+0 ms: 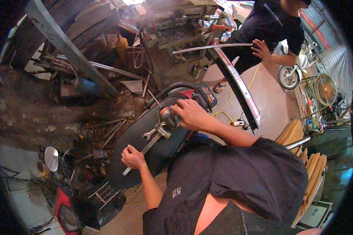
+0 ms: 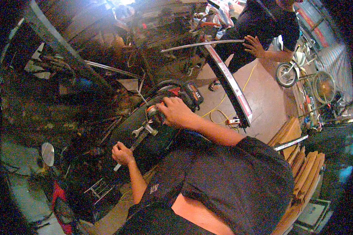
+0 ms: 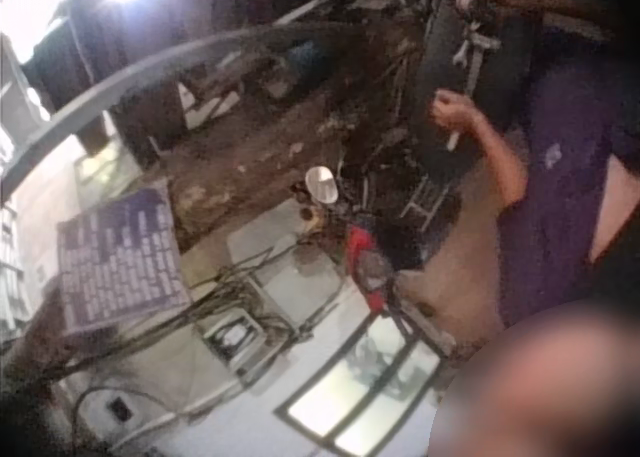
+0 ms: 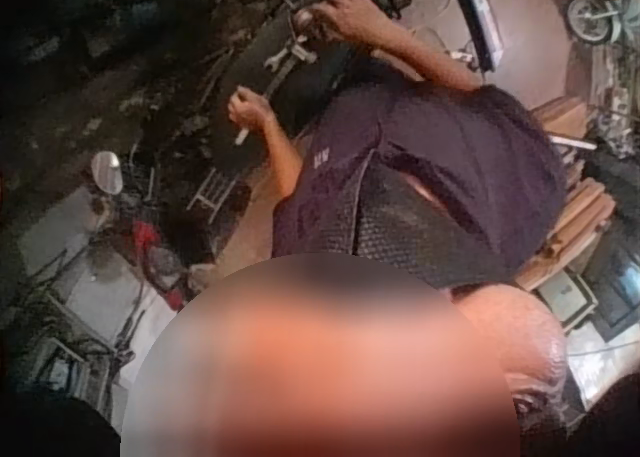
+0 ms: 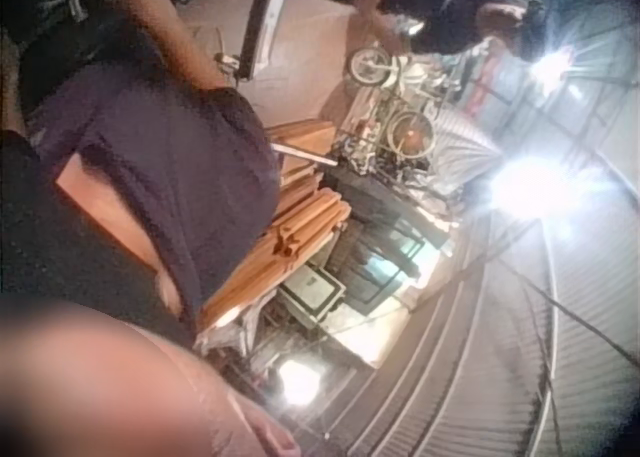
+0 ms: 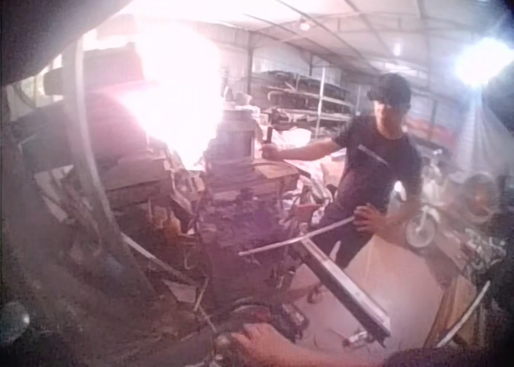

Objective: The person uses a cordless impact driver to tighten or loosen fasteners on a large piece of machinery. A coworker stands nearby and assists by holding a metal bar. The person continues working on the machinery throughout the clip.

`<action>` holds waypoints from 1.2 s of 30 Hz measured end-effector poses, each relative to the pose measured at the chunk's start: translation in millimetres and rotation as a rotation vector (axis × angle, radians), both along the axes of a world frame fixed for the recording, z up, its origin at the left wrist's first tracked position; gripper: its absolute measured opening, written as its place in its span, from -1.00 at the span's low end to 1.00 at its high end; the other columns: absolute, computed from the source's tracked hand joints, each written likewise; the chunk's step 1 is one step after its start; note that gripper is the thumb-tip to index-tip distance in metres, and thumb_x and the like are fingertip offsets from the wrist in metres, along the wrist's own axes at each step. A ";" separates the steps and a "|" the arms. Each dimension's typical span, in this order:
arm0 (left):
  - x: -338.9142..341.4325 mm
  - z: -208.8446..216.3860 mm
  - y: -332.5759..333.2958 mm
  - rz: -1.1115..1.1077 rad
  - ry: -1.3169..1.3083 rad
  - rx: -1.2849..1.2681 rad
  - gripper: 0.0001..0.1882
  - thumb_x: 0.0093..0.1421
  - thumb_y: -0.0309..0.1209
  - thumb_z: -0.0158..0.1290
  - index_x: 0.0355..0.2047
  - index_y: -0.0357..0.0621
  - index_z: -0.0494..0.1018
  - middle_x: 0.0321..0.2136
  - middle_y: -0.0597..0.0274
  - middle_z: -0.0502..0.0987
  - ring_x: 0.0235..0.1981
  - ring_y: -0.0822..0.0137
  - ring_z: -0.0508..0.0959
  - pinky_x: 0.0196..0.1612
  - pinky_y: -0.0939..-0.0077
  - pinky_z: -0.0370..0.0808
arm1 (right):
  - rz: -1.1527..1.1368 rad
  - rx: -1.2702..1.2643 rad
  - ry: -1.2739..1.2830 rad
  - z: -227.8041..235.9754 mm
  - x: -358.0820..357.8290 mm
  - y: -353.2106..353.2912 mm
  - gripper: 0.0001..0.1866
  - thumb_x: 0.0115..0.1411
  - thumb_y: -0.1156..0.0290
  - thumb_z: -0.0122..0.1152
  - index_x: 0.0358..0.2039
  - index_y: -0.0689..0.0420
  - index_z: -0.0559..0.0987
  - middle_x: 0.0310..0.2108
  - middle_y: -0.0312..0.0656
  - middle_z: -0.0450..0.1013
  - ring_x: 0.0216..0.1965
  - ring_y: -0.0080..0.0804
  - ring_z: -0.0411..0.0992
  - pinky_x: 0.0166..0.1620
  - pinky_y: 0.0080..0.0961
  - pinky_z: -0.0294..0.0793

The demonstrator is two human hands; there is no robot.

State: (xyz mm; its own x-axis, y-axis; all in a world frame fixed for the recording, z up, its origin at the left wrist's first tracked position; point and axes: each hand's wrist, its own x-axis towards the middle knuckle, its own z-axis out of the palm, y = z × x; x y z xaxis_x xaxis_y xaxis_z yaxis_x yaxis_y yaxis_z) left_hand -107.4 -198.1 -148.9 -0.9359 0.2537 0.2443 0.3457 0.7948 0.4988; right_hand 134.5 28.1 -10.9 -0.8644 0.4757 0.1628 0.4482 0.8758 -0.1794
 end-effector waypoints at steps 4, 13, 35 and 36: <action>-1.2 5.2 1.9 0.016 -0.053 -0.056 -0.68 0.36 -0.10 0.11 -0.29 -0.08 0.64 -0.24 0.16 0.65 -0.14 -0.03 0.57 -0.07 0.04 0.49 | 0.026 0.192 -0.100 -10.4 10.7 1.5 -0.27 0.16 0.38 0.23 0.40 0.01 0.38 -0.10 -0.08 0.46 -0.02 -0.12 0.45 0.11 -0.19 0.40; 0.5 11.8 3.7 0.026 -0.105 -0.120 -0.64 0.38 -0.09 0.08 -0.21 -0.11 0.66 -0.18 0.11 0.65 -0.09 -0.06 0.57 -0.03 0.00 0.48 | 0.066 0.004 0.014 -18.1 5.9 23.9 -0.25 0.12 0.40 0.27 0.39 -0.01 0.39 -0.20 -0.18 0.48 -0.15 -0.19 0.47 -0.02 -0.21 0.42; -51.4 22.8 12.9 -0.121 -0.250 -0.059 -0.55 0.33 -0.05 0.21 -0.20 -0.28 0.65 -0.29 -0.02 0.70 -0.27 -0.04 0.66 -0.12 0.12 0.54 | -0.156 -1.300 1.171 81.1 32.0 94.8 -0.62 0.10 0.37 0.63 -0.11 0.13 0.66 -0.22 -0.29 0.64 -0.28 -0.43 0.58 -0.15 -0.37 0.59; -60.5 36.2 27.4 -0.159 -0.227 -0.026 -0.56 0.33 -0.07 0.21 -0.19 -0.30 0.65 -0.32 -0.01 0.70 -0.28 -0.01 0.66 -0.13 0.14 0.54 | -0.169 -1.172 1.232 82.7 31.1 101.4 -0.68 0.15 0.39 0.59 -0.13 0.12 0.65 -0.25 -0.33 0.63 -0.31 -0.50 0.57 -0.20 -0.41 0.61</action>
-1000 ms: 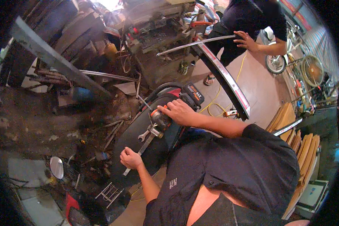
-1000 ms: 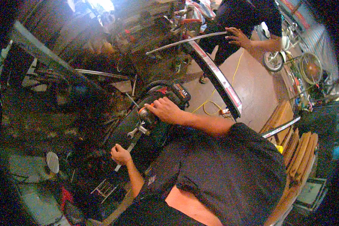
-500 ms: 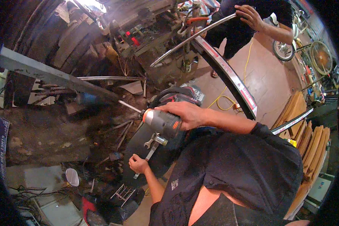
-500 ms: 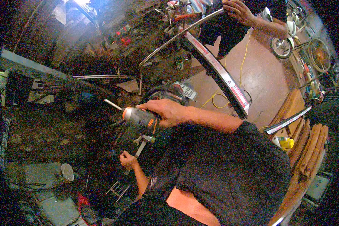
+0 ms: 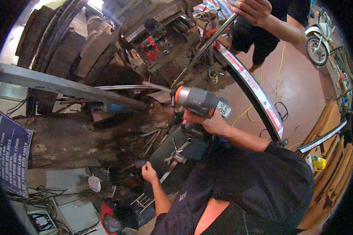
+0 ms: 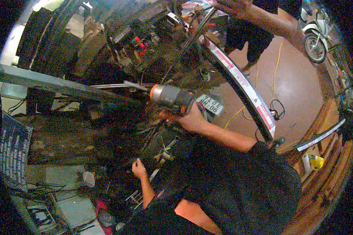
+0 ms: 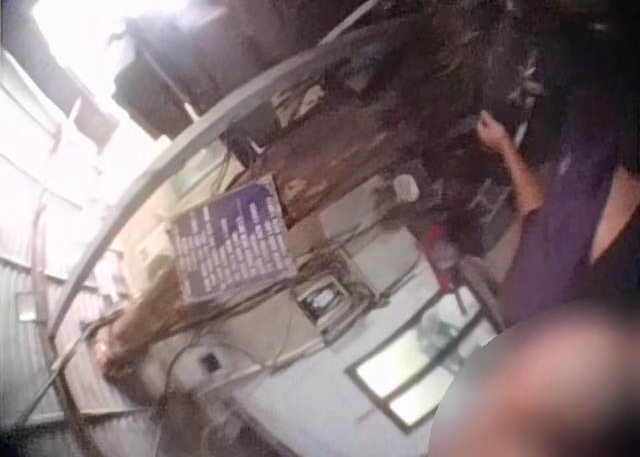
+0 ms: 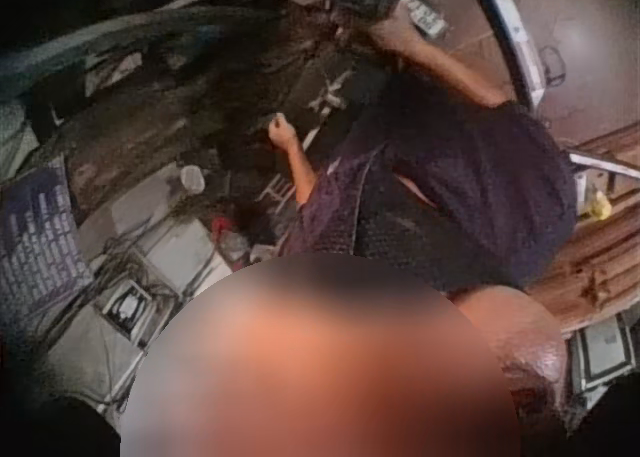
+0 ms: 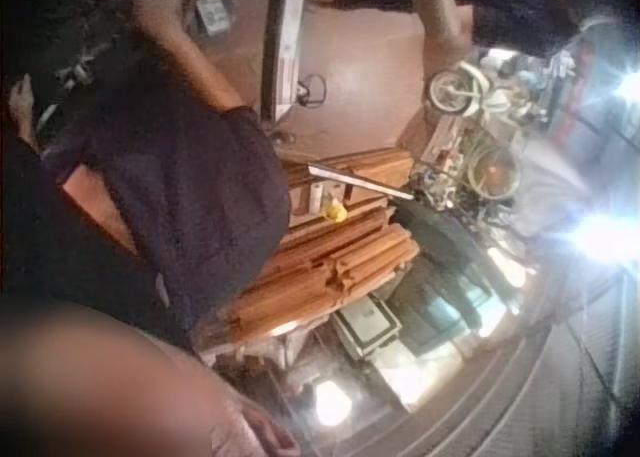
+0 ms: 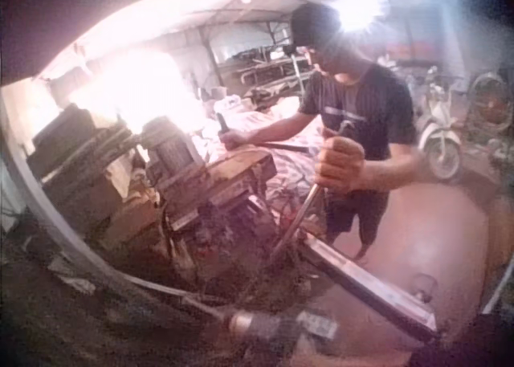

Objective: The person uses a cordless impact driver to tighten or loosen fasteners on a large piece of machinery. A coworker stands nearby and assists by holding a metal bar. The person continues working on the machinery throughout the clip.

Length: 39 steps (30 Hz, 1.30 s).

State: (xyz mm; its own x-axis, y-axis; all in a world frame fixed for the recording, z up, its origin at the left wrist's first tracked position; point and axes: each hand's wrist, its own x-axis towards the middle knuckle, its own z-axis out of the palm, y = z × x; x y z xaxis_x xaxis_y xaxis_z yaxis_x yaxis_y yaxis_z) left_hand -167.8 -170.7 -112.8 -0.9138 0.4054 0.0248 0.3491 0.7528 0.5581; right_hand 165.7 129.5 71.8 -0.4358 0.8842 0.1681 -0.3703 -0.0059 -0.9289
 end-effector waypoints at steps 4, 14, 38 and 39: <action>-21.9 76.6 96.4 -0.090 -0.207 0.381 -0.72 0.38 -0.27 0.21 -0.27 -0.30 0.61 -0.49 0.30 0.56 -0.47 0.46 0.48 -0.36 0.47 0.44 | -0.216 -0.080 -0.050 2.7 -9.2 26.6 -0.67 0.21 0.33 0.54 -0.08 0.12 0.63 -0.30 -0.33 0.60 -0.33 -0.56 0.55 -0.26 -0.43 0.59; 73.0 313.3 336.4 -0.830 0.058 0.456 -0.78 0.36 -0.32 0.24 -0.20 -0.26 0.62 -0.42 0.40 0.61 -0.42 0.56 0.49 -0.28 0.58 0.47 | -0.261 -0.282 0.374 -7.7 -31.9 61.6 -0.75 0.25 0.37 0.50 -0.15 0.16 0.62 -0.33 -0.32 0.60 -0.40 -0.52 0.55 -0.31 -0.44 0.60; 153.6 290.7 385.2 -0.946 0.171 0.224 -0.74 0.28 -0.28 0.30 -0.23 -0.27 0.64 -0.29 0.00 0.72 -0.25 0.12 0.71 -0.13 0.30 0.58 | -0.230 -0.356 0.312 -45.6 -24.0 85.5 -0.68 0.26 0.41 0.45 -0.01 0.19 0.60 -0.35 -0.28 0.55 -0.35 -0.46 0.52 -0.26 -0.41 0.54; 154.0 290.1 387.7 -0.924 0.176 0.167 -0.73 0.27 -0.28 0.30 -0.24 -0.27 0.64 -0.28 0.00 0.72 -0.24 0.11 0.71 -0.12 0.30 0.58 | -0.221 -0.443 0.235 -44.5 -24.4 86.0 -0.67 0.26 0.42 0.45 0.00 0.20 0.60 -0.34 -0.28 0.55 -0.34 -0.45 0.51 -0.26 -0.41 0.54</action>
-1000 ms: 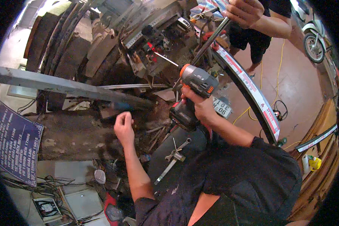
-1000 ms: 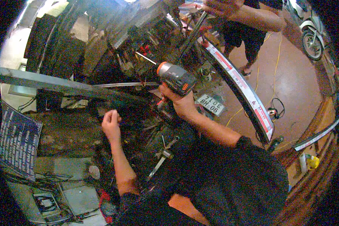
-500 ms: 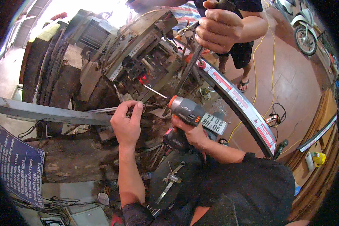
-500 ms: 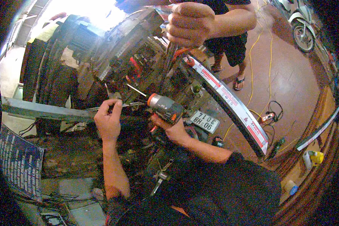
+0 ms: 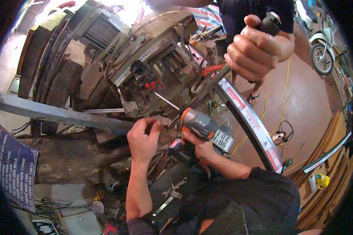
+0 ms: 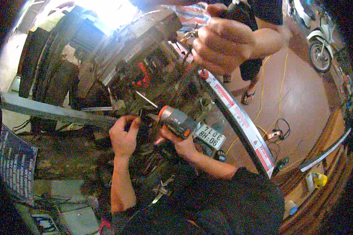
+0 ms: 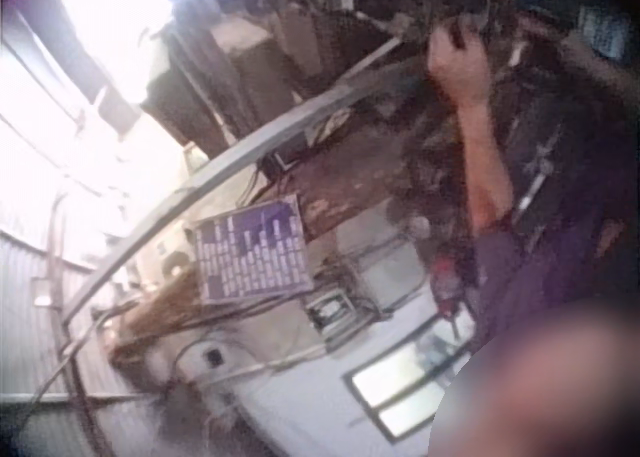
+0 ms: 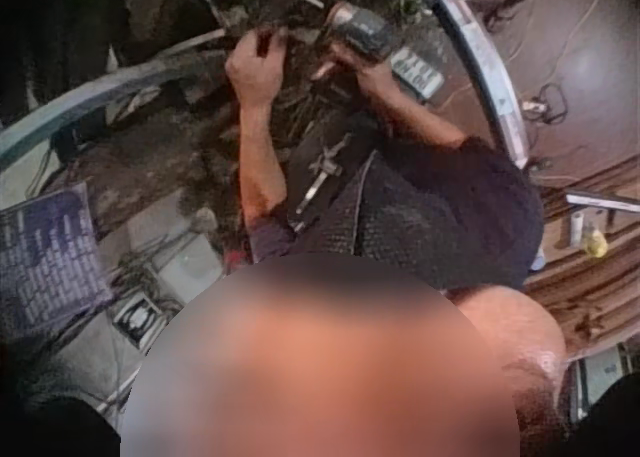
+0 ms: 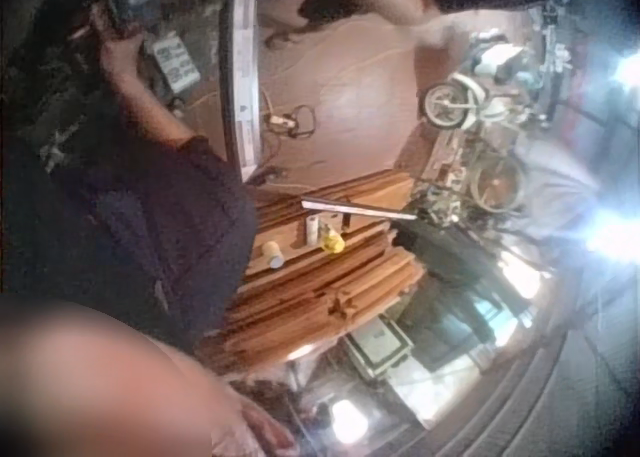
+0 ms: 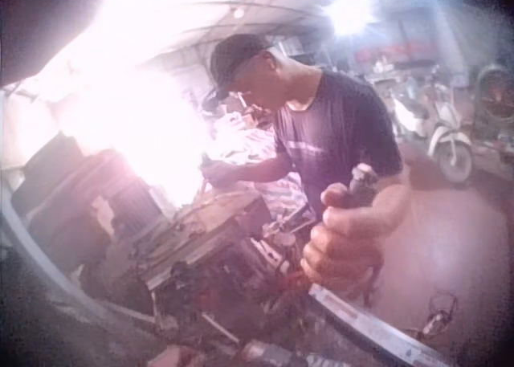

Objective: The person uses a cordless impact driver to tighten or loosen fasteners on a large piece of machinery. A coworker stands nearby and assists by holding a metal bar. The person continues working on the machinery throughout the clip.

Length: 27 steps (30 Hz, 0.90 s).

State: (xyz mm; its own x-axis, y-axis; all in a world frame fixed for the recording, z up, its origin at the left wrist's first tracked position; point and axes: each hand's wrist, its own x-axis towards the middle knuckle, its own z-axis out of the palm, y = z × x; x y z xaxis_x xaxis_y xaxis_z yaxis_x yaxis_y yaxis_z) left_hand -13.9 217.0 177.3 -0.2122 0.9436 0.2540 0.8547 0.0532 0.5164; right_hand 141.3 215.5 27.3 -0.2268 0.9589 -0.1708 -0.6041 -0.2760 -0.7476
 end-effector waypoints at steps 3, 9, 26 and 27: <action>2.3 2.1 9.1 0.018 0.013 -0.059 -0.67 0.25 -0.26 0.33 -0.12 -0.26 0.64 -0.30 0.02 0.71 -0.24 0.16 0.70 -0.12 0.32 0.58 | -0.043 0.039 -0.067 1.3 -1.7 7.6 -0.64 0.26 0.43 0.44 0.03 0.20 0.60 -0.33 -0.28 0.55 -0.33 -0.46 0.51 -0.26 -0.42 0.54; 16.5 21.4 26.3 -0.127 -0.337 -0.130 -0.17 0.26 -0.29 0.32 0.45 -0.22 0.20 -0.54 0.14 0.64 -0.51 0.36 0.61 -0.31 0.43 0.53 | 0.031 -0.075 0.010 -5.2 -3.4 9.6 -0.65 0.28 0.42 0.43 0.04 0.19 0.60 -0.31 -0.28 0.56 -0.32 -0.45 0.53 -0.26 -0.42 0.54; 23.4 21.7 25.5 -0.242 -0.172 -0.239 -0.13 0.19 -0.11 0.32 0.43 -0.15 0.29 -0.58 0.10 0.62 -0.53 0.13 0.66 -0.36 0.28 0.53 | 0.009 -0.045 -0.012 -1.8 -11.5 12.7 -0.64 0.31 0.30 0.43 0.06 0.10 0.61 -0.20 -0.33 0.60 -0.23 -0.46 0.55 -0.16 -0.42 0.57; 21.9 20.0 26.0 -0.249 -0.177 -0.213 -0.15 0.19 -0.11 0.33 0.41 -0.16 0.31 -0.58 0.09 0.62 -0.53 0.13 0.66 -0.36 0.28 0.53 | -0.001 -0.048 -0.012 -1.5 -12.6 13.2 -0.66 0.32 0.33 0.42 0.05 0.13 0.59 -0.23 -0.31 0.58 -0.25 -0.44 0.55 -0.16 -0.40 0.57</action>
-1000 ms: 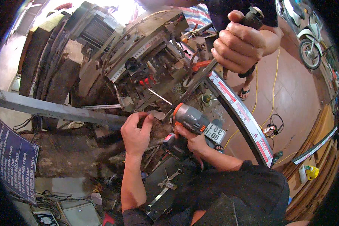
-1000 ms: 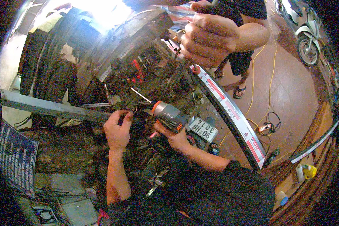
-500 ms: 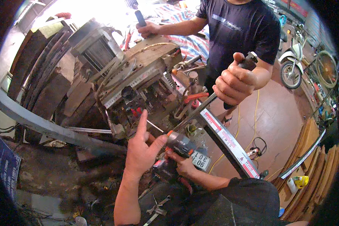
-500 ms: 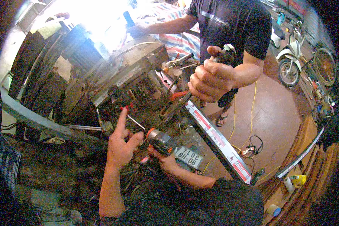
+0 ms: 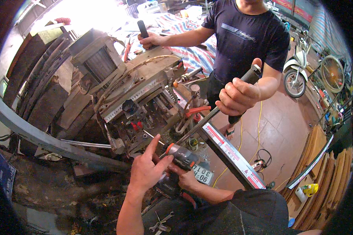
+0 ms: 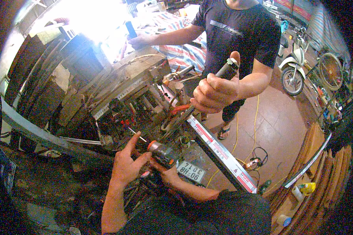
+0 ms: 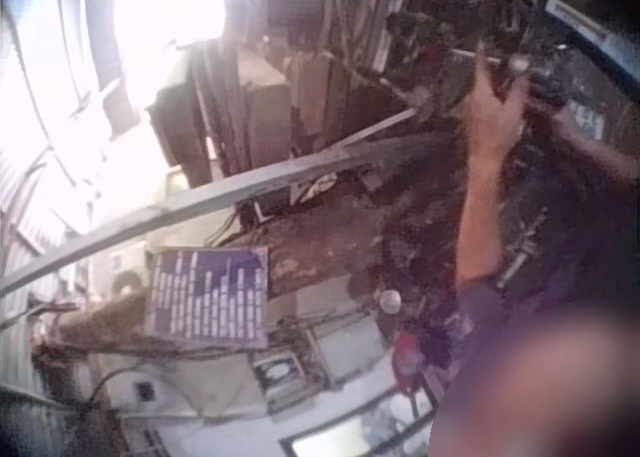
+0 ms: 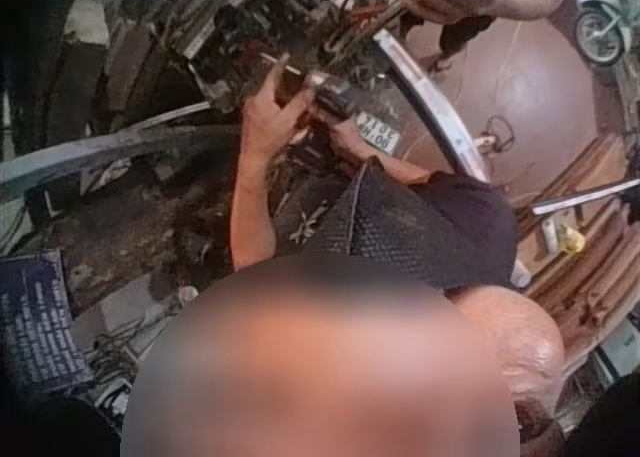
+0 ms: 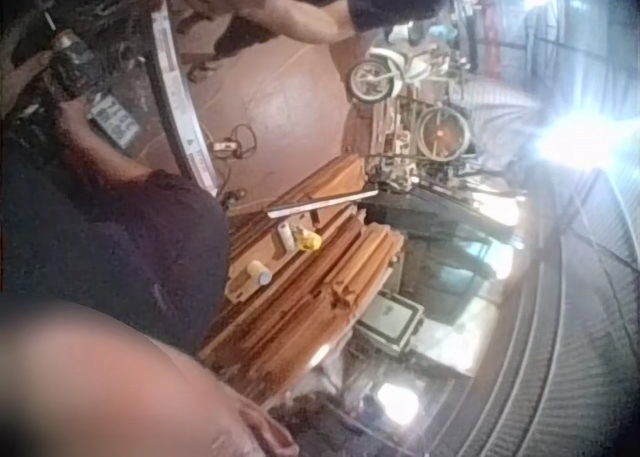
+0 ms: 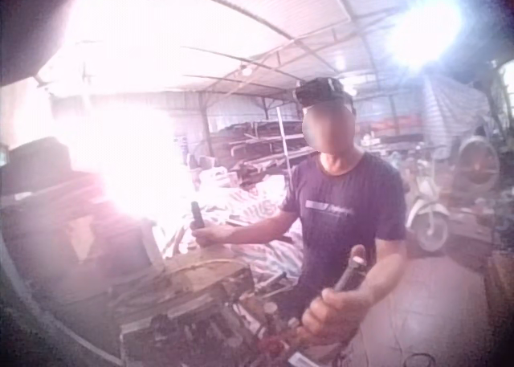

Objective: The person uses a cordless impact driver to tighten or loosen fasteners on a large piece of machinery. A coworker stands nearby and assists by holding a metal bar. The person continues working on the machinery throughout the clip.

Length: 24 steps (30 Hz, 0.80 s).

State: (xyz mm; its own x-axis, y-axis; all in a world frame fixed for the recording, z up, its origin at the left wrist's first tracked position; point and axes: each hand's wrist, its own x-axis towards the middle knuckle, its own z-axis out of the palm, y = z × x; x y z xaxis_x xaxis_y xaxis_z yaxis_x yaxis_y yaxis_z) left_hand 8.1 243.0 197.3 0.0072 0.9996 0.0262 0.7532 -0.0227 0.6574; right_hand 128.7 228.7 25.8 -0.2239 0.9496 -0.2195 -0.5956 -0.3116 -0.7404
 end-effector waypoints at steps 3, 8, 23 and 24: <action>-4.0 -4.1 1.7 0.000 -0.007 0.025 -0.19 0.19 -0.10 0.34 0.37 -0.17 0.37 -0.57 0.09 0.63 -0.52 0.14 0.67 -0.36 0.29 0.54 | 0.009 -0.033 0.014 1.3 0.5 1.1 -0.68 0.32 0.35 0.41 0.02 0.15 0.58 -0.27 -0.28 0.57 -0.26 -0.42 0.55 -0.17 -0.39 0.56; -4.7 -9.4 -1.2 0.033 0.003 0.023 -0.24 0.18 -0.12 0.36 0.32 -0.18 0.42 -0.55 0.10 0.64 -0.51 0.16 0.68 -0.37 0.30 0.54 | -0.007 -0.014 0.012 3.3 0.7 1.8 -0.68 0.32 0.27 0.43 0.02 0.09 0.63 -0.23 -0.36 0.60 -0.25 -0.50 0.54 -0.19 -0.45 0.56; -5.4 -13.3 -16.3 0.140 -0.078 -0.074 -0.39 0.18 -0.26 0.34 0.22 -0.16 0.51 -0.24 0.02 0.75 -0.23 0.21 0.75 -0.05 0.30 0.62 | 0.021 0.021 0.001 4.4 4.9 -3.5 -0.70 0.29 0.31 0.45 -0.05 0.13 0.59 -0.34 -0.28 0.55 -0.31 -0.43 0.53 -0.24 -0.39 0.55; -5.8 -13.0 -17.5 0.138 -0.077 -0.071 -0.39 0.18 -0.26 0.34 0.22 -0.16 0.51 -0.24 0.02 0.75 -0.23 0.21 0.75 -0.05 0.30 0.62 | 0.027 0.019 -0.015 5.4 5.3 -4.8 -0.70 0.30 0.31 0.44 -0.05 0.13 0.59 -0.33 -0.28 0.55 -0.31 -0.43 0.53 -0.23 -0.39 0.55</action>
